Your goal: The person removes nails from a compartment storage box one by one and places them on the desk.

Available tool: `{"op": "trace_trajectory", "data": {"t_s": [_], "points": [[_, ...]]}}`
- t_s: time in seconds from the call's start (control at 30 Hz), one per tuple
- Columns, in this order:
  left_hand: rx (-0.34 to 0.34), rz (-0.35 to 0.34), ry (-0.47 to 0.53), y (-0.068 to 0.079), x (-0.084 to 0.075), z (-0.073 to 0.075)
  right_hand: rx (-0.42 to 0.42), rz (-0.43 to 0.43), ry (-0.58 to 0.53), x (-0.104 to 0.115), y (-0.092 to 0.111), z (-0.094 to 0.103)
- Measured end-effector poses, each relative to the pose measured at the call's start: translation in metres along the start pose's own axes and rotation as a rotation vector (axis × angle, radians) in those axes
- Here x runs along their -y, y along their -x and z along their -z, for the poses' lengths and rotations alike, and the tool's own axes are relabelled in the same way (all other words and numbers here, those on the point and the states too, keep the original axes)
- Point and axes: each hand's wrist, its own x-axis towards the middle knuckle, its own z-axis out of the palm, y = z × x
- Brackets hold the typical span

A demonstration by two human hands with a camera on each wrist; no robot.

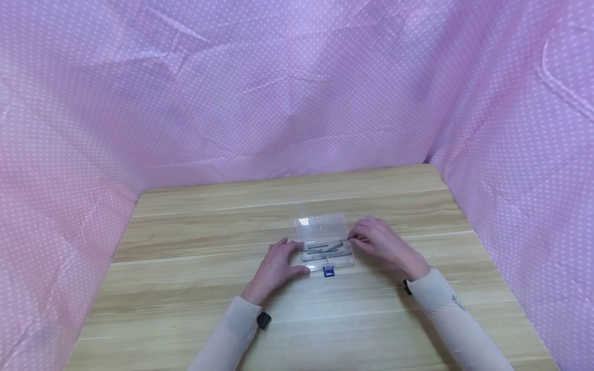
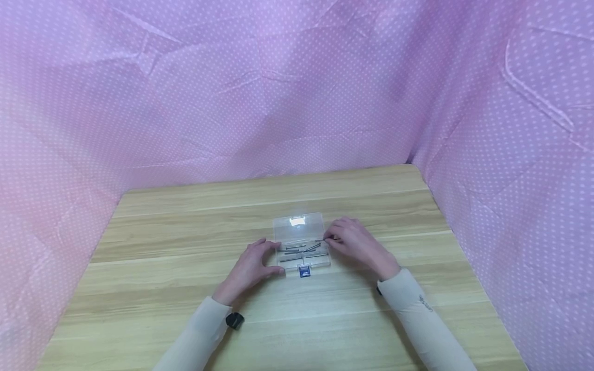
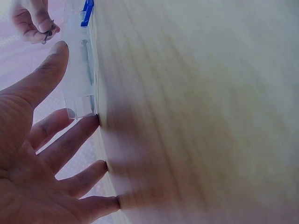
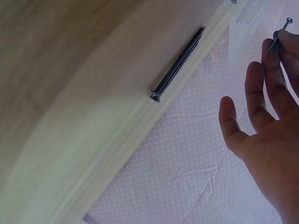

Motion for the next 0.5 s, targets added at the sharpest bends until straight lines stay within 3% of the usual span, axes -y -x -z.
{"op": "trace_trajectory", "data": {"t_s": [0.5], "points": [[0.004,0.013,-0.004,-0.0007,-0.0005,-0.0006,0.000,-0.047,0.011,-0.0069,0.0103,0.0068]]}}
